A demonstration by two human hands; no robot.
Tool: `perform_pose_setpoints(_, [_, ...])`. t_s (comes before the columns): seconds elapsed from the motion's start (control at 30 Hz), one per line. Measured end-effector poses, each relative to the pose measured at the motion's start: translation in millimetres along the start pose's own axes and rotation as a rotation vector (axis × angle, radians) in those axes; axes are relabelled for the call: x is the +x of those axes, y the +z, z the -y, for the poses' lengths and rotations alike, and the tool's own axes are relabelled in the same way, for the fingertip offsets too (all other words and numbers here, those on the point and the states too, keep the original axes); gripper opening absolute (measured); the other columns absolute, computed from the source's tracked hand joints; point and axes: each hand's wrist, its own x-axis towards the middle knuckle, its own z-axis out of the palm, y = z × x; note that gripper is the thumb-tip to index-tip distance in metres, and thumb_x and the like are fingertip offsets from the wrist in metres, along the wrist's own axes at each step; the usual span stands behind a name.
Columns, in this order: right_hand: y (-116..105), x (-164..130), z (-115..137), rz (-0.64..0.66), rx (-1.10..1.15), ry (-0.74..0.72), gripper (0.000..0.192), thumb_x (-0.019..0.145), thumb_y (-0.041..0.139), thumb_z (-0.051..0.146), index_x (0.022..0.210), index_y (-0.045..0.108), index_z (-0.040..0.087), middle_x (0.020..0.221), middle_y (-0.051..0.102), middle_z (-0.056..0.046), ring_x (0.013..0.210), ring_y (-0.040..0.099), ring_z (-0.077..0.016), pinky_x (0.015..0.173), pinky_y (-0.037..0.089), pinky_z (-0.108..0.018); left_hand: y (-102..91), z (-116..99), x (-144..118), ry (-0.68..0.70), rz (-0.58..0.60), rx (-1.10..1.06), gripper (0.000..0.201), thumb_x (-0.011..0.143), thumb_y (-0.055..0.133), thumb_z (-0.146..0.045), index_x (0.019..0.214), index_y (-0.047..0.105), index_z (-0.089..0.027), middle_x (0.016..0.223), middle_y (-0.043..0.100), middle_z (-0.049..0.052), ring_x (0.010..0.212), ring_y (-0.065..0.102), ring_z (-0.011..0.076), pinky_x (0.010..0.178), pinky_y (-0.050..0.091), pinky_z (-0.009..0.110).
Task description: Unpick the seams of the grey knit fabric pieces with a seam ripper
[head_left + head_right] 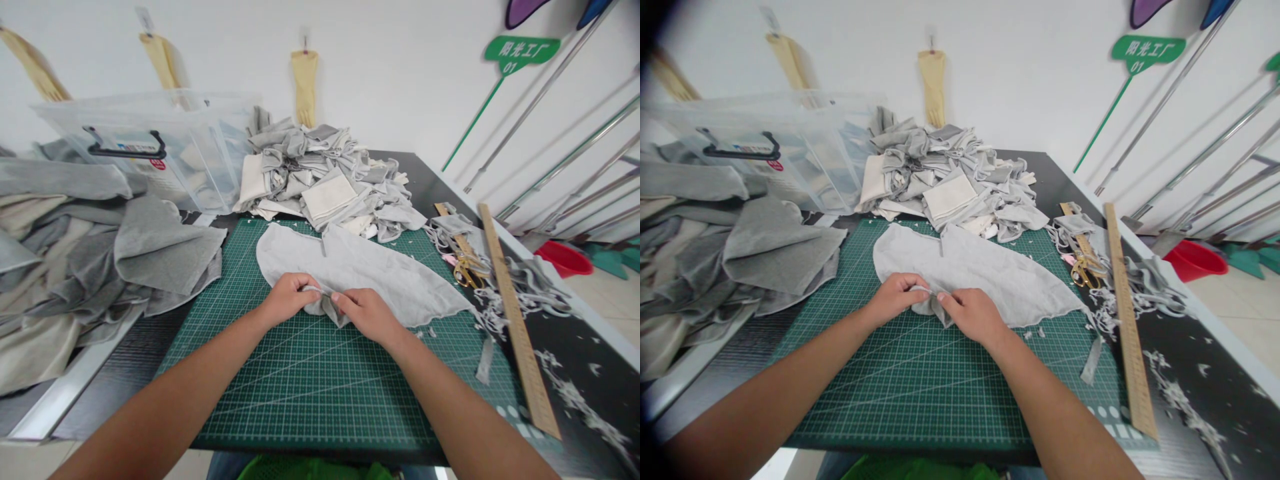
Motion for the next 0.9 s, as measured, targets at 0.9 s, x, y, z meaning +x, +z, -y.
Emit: perform_pose_setpoints(0.9, [1.6, -0.2, -1.7, 0.007, -0.003, -0.019, 0.057, 0.091, 0.030, 0.057, 0.057, 0.052, 0.017, 0.052, 0.050, 0.001, 0.052, 0.046, -0.0105, 0.049, 0.024, -0.023, -0.1, 1.0, 0.6, 0.029, 0.023, 0.053, 0.017, 0.070, 0.062, -0.025, 0.078, 0.068, -0.012, 0.068, 0.064, 0.000, 0.061, 0.051, 0.0111, 0.058, 0.037, 0.021])
